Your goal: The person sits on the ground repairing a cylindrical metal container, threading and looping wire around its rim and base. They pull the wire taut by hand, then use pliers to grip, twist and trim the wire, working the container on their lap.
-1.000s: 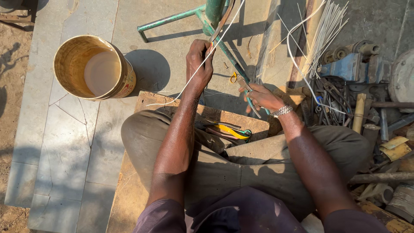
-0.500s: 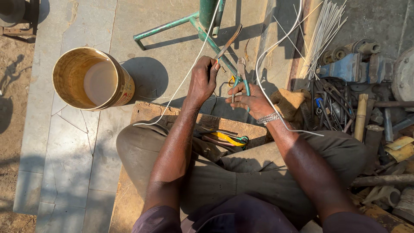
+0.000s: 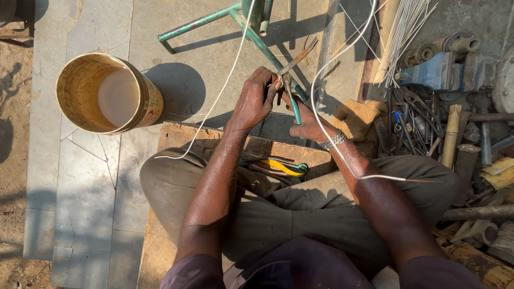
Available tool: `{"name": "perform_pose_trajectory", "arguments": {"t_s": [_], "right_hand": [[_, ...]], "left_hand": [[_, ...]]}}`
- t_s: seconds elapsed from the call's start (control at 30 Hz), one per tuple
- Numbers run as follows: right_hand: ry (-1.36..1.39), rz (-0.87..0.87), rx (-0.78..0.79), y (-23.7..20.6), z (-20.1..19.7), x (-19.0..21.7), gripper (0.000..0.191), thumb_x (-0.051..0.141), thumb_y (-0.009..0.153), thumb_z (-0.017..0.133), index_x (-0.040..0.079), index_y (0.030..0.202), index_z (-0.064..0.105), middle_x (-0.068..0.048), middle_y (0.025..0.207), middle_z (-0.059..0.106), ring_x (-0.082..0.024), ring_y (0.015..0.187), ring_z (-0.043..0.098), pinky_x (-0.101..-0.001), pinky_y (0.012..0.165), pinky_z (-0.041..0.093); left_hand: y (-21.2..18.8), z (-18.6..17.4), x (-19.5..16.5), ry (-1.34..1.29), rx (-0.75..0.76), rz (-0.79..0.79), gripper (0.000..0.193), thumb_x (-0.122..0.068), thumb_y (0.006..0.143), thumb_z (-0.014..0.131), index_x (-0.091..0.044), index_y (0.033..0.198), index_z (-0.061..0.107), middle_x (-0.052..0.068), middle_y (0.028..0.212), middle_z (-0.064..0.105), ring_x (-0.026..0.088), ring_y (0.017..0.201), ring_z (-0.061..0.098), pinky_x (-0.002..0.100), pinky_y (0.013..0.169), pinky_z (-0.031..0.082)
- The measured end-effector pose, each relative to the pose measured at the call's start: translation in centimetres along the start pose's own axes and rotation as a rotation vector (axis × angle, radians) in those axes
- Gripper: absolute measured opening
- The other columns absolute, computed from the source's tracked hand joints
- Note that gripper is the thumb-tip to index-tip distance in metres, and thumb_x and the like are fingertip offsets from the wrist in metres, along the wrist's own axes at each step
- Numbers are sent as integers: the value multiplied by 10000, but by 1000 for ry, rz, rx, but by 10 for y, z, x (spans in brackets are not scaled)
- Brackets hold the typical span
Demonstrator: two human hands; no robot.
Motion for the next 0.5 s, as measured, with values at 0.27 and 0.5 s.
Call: {"name": "perform_pose_trajectory", "arguments": {"t_s": [0.27, 0.5], "right_hand": [[-402, -96, -6, -2, -4, 13, 1157, 129, 624, 736, 9, 1626, 170, -234, 1659, 252, -369, 1437, 462, -471, 1125, 470], [-298, -82, 15, -14, -4, 37, 1168, 161, 576, 686, 44, 1626, 187, -162, 1670, 220, -310, 1239, 581, -445, 867, 604]], "left_hand": [[1, -1, -12, 69, 59, 21, 194, -154, 1050, 631, 32, 1002, 601, 169, 968, 535, 329, 750, 556, 495, 687, 434], [0, -4, -17, 138, 116, -6, 183, -143, 1005, 654, 39, 1001, 653, 183, 993, 624, 357, 799, 636, 510, 699, 475]]}}
Point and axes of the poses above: each hand's wrist, its own y-axis towards the middle knuckle, its own z-axis out of the palm, x = y × z, the point moved 6 cm from there along y, towards the middle knuckle
